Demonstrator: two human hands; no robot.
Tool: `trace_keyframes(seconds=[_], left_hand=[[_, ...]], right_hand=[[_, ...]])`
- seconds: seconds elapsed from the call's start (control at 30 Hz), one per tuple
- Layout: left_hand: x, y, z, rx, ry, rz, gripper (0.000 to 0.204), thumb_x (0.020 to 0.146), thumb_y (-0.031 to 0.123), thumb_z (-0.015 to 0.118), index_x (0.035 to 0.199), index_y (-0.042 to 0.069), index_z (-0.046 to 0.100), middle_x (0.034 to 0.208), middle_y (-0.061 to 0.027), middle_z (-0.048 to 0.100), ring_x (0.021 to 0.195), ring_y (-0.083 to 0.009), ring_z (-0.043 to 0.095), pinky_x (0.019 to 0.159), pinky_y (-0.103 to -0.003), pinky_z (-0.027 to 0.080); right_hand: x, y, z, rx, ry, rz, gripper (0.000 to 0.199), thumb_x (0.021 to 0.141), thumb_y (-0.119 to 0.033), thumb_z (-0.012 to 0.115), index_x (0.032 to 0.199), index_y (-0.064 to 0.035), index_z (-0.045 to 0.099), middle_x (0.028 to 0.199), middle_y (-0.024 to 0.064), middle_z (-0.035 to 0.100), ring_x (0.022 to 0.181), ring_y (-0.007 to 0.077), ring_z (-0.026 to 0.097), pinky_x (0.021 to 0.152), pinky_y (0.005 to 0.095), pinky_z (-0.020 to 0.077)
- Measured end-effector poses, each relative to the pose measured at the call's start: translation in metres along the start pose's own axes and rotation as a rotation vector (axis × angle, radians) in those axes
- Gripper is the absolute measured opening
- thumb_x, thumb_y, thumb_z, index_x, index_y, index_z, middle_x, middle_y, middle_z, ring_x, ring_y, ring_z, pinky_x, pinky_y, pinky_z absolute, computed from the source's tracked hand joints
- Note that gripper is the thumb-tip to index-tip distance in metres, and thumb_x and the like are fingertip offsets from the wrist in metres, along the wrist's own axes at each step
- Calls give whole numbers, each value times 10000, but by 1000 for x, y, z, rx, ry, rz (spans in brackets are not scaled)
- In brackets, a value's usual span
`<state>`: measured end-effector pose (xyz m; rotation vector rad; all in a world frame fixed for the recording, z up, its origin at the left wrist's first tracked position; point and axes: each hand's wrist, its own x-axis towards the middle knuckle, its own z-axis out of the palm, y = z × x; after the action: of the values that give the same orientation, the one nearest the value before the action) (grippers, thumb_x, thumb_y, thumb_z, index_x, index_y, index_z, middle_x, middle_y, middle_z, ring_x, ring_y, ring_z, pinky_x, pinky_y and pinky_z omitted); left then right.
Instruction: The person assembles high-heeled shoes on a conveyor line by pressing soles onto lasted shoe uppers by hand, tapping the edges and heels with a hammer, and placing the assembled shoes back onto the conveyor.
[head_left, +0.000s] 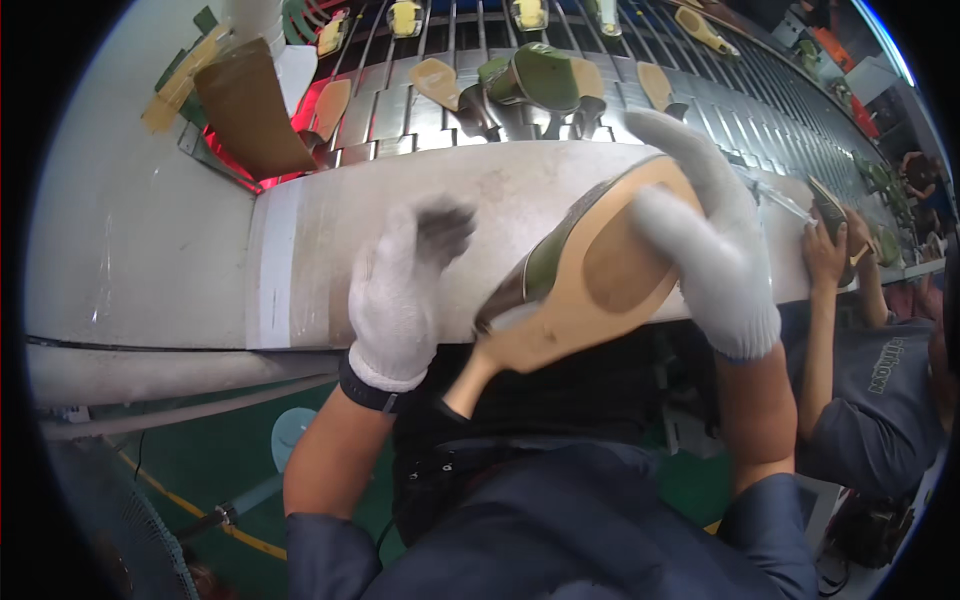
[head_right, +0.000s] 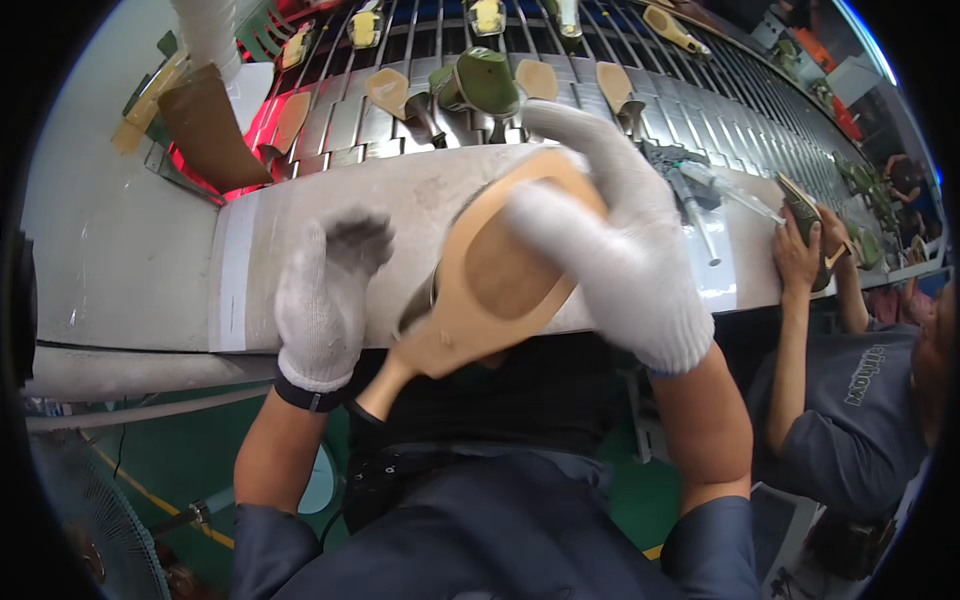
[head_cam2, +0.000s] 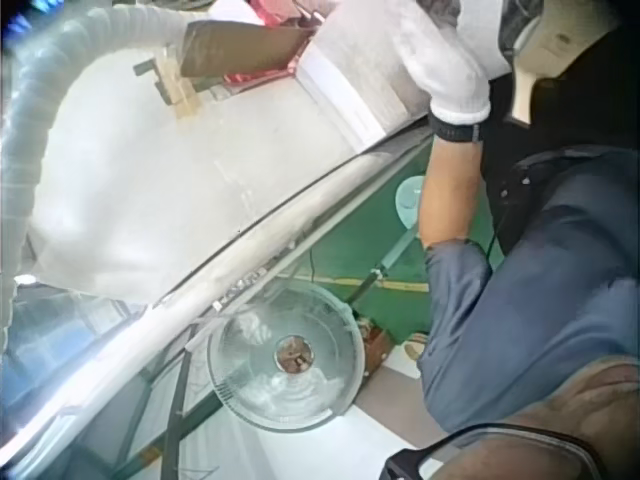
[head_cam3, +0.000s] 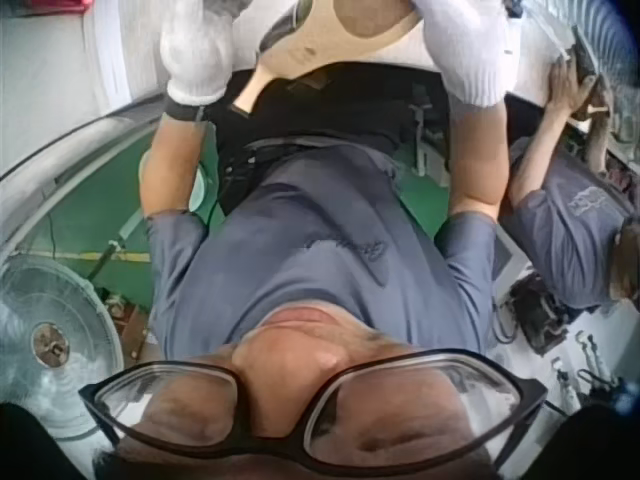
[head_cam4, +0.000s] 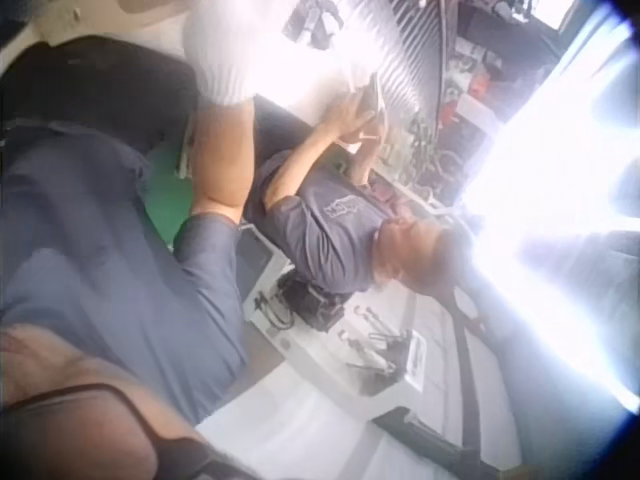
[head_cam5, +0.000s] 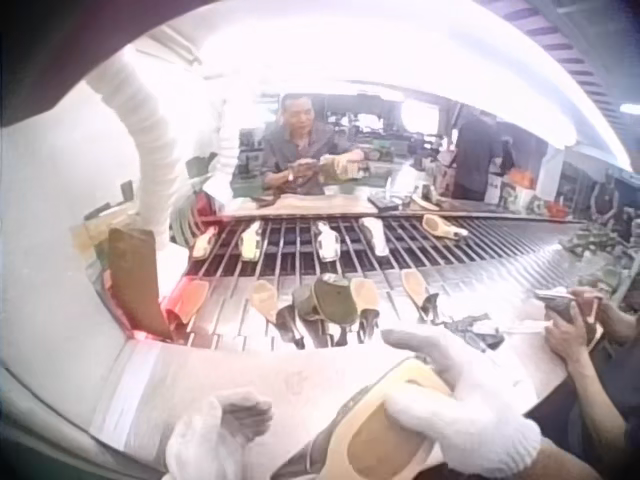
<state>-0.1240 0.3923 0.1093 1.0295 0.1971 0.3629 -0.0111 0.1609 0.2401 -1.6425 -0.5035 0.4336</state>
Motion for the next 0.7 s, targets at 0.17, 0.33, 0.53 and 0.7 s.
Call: trace_keyframes(seconds=[0.17, 0.33, 0.53, 0.7], left_hand=[[-9, -42, -22, 592, 174, 361, 542, 1215, 308, 320, 1435, -82, 626, 1295, -211, 737, 1279, -294, 690, 1143, -414, 509], [29, -12, -78, 185, 91, 257, 552, 1223, 394, 345, 1284, -38, 684, 1169, -164, 735, 1059, -266, 722, 979, -422, 599], [32, 8, -39, 529, -219, 461, 670, 1209, 502, 382, 1138, -61, 738, 1082, -133, 738, 998, -182, 715, 883, -323, 559], [22, 1, -43, 474, -155, 357, 926, 1148, 722, 237, 1163, -59, 734, 1088, -135, 743, 985, -193, 727, 901, -329, 577]], right_hand=[[-40, 100, 12, 599, 315, 230, 467, 1103, -198, 610, 1497, 45, 550, 1420, 201, 668, 1233, 276, 713, 1100, 414, 571], [-44, 114, 53, 47, 3, 269, 394, 995, -135, 794, 1320, 42, 658, 1193, 137, 753, 1076, 250, 757, 949, 392, 622], [-1, 39, 81, -482, -152, -239, 576, 824, -96, 945, 1353, -39, 727, 935, 41, 715, 763, 94, 662, 673, 287, 556], [-2, 0, 90, -1000, -324, -627, 383, 778, -170, 909, 1153, -171, 832, 810, 42, 711, 621, 255, 652, 598, 376, 553]])
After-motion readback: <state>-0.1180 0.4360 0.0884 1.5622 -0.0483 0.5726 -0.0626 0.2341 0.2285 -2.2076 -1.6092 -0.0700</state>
